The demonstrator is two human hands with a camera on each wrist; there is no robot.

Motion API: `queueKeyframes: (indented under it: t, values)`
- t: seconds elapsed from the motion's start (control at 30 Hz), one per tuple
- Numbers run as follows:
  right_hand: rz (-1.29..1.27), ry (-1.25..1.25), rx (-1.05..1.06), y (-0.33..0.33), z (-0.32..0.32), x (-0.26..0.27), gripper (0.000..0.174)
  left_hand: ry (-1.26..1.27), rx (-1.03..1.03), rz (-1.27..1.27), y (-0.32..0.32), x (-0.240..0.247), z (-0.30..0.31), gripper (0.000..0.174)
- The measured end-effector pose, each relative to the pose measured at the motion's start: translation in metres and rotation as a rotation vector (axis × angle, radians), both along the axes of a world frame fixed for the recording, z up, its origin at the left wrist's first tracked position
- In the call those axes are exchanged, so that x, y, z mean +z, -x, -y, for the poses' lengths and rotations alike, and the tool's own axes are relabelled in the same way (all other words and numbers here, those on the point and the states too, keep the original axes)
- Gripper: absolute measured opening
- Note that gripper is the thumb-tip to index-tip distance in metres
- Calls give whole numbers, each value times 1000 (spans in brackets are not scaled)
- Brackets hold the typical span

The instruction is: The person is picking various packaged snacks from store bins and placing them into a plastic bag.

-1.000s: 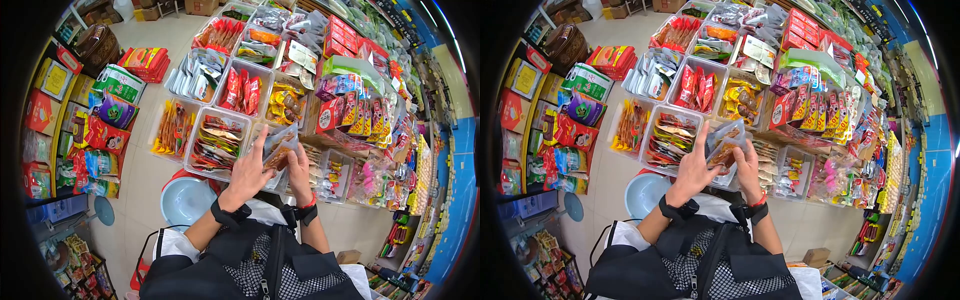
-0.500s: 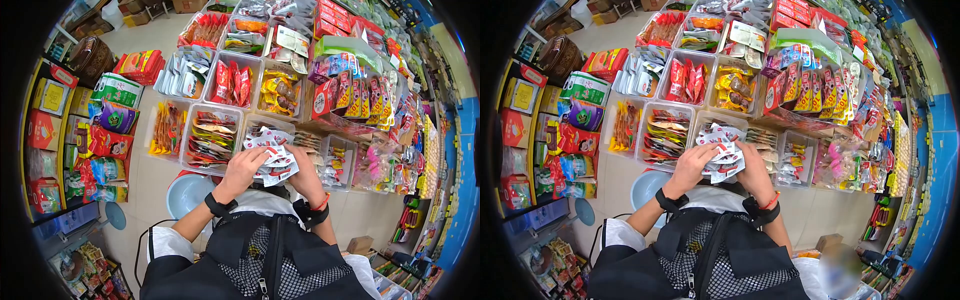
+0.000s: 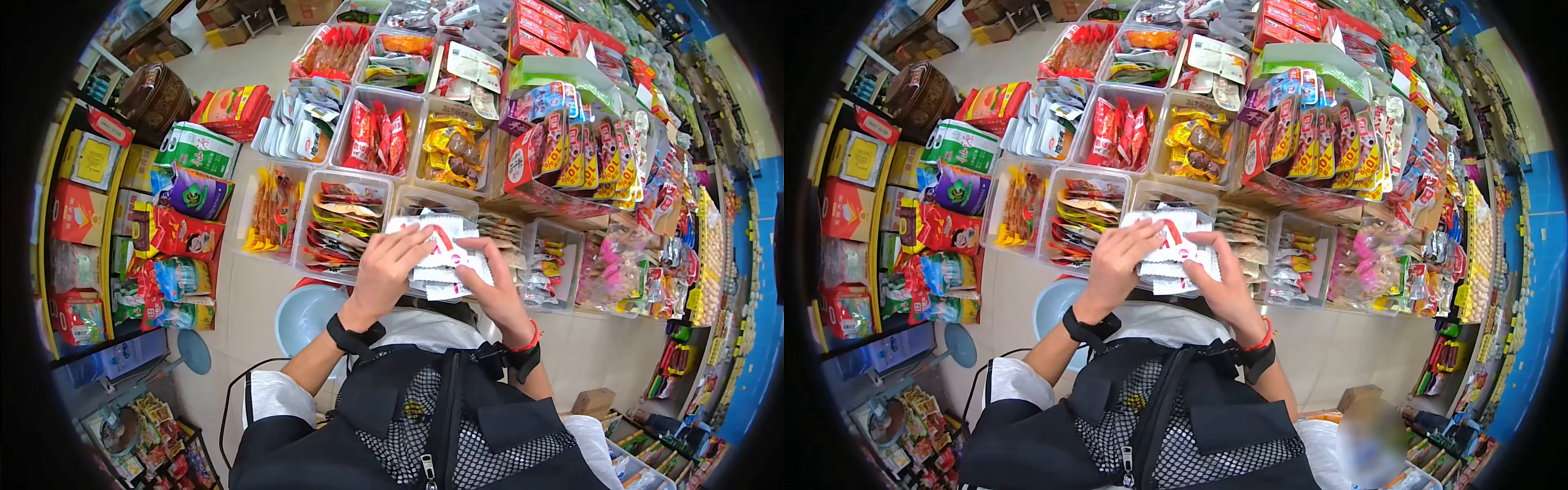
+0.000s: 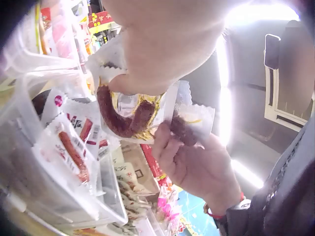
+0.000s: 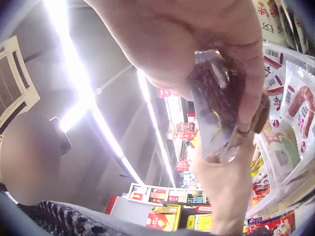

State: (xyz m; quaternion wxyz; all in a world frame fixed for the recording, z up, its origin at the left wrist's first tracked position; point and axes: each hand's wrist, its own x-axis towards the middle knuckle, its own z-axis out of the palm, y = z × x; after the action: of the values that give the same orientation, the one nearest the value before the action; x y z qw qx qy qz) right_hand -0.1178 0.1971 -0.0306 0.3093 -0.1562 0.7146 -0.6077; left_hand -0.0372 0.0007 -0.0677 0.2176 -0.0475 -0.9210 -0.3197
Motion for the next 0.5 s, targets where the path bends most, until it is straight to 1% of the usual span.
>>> queueKeyframes:
  t: [0.07,0.1,0.13,0.17,0.2,0.23,0.27,0.33,0.37,0.4,0.47,0.5]
  values:
    - [-179,3,55,7,0,5,35,-17,21,-55,4,4,-1,45]
    - [-188,-2,43,8,0,4,40,-41,16,-66,6,3,-3,46]
    - [-249,-21,37,10,2,-1,41,-65,11,-79,8,0,-3,46]
    - [-307,-40,30,10,4,-12,42,-134,-58,17,7,-10,-4,50]
    - [-365,-61,19,10,5,-25,43,-130,-87,72,3,-19,-7,51]
    - [-402,-128,91,10,3,-38,50,-126,-119,128,-2,-27,-10,53]
    - [-459,-163,103,5,1,-47,53,-123,-150,185,-6,-31,-13,54]
    - [-568,-236,129,-9,5,-53,59,-235,-183,239,-12,-31,-8,54]
    - [-552,-300,173,-12,5,-55,68,-289,-188,260,-16,-27,-6,53]
    - [-596,-297,146,-14,7,-51,69,-340,-192,274,-16,-25,-3,51]
    - [-688,-292,93,-15,11,-35,71,-361,-165,235,-16,-25,2,48]
    - [-665,-279,67,-12,9,-33,74,-376,-135,219,-16,-26,5,47]
